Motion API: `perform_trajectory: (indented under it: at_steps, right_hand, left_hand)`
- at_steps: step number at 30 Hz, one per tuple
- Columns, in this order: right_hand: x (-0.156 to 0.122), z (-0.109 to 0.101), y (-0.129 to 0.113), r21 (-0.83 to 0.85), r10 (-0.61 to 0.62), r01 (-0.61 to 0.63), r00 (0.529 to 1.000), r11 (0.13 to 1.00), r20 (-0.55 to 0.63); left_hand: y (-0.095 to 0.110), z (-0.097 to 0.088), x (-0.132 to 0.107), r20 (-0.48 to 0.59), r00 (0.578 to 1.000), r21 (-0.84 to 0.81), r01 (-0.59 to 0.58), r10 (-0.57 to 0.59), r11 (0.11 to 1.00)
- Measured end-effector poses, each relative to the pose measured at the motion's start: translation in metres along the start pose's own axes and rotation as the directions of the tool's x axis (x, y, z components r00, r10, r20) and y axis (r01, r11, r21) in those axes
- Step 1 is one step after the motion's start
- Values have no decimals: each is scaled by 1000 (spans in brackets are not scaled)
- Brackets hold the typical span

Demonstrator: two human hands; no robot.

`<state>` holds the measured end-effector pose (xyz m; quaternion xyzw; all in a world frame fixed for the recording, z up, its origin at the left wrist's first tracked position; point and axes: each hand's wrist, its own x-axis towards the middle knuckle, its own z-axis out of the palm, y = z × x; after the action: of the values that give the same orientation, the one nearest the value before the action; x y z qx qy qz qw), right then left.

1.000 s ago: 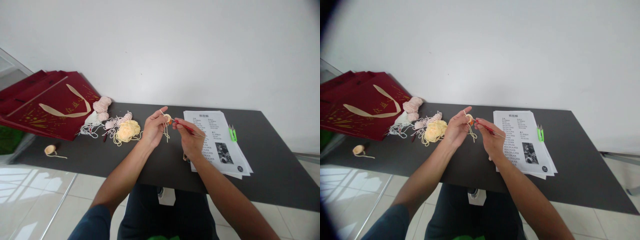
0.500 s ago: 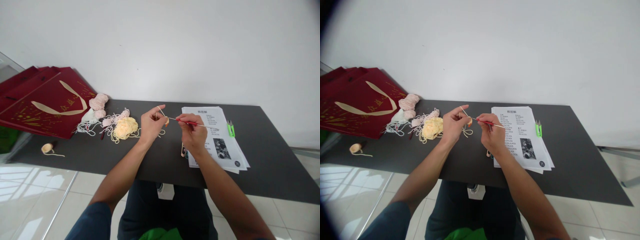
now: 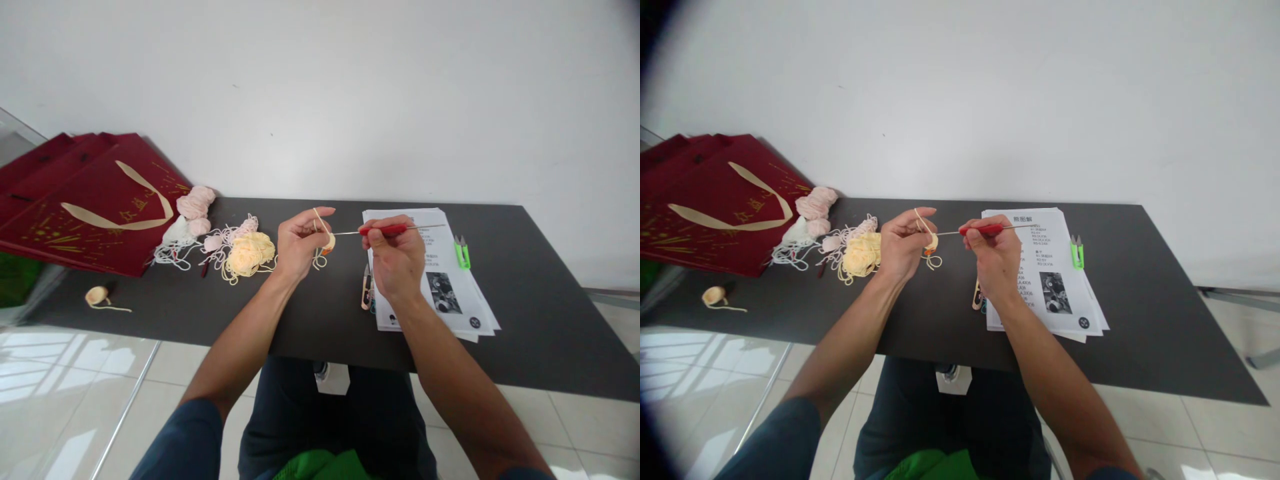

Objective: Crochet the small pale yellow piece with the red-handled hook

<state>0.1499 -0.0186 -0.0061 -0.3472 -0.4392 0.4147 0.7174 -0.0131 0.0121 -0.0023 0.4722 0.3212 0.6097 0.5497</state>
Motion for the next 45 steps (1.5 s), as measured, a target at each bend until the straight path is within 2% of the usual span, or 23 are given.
perform_trajectory:
  at_steps: [4, 7, 14, 18, 21, 26, 32, 40, 45]
  right_hand:
    - [0, -1, -2, 0, -3, 3, 1000, 1000, 30]
    - [1, -1, -3, 47, 29, -31, 999, 998, 41]
    - [3, 1, 5, 189, 181, -185, 983, 964, 37]
    - [0, 4, 11, 228, 261, -259, 965, 939, 20]
    - [-2, 6, 13, 222, 290, -279, 957, 934, -16]
    - [-3, 7, 14, 165, 274, -268, 962, 949, -17]
    - [-7, 16, 7, 257, 346, -325, 937, 910, -38]
    - [-7, 21, 5, 243, 290, -266, 955, 933, -68]
    - [-13, 20, 5, 105, 192, -184, 978, 977, -78]
  left_hand:
    - [4, -1, 2, 63, 996, -85, 74, -69, 994]
    - [5, -2, 3, 78, 994, -84, 79, -72, 993]
    - [-2, 2, -3, 41, 998, -4, 39, -39, 999]
    - [-4, 6, -5, -21, 1000, 53, 24, -23, 998]
    - [-4, 6, -5, -51, 999, 76, 18, -15, 997]
    - [-7, 5, -3, -70, 994, 118, -71, 79, 991]
    - [-11, 6, -1, -59, 997, 76, -38, 42, 996]
    - [-11, 7, -4, -45, 999, 67, -24, 27, 997]
    - [-8, 7, -4, -73, 997, 18, -24, 25, 1000]
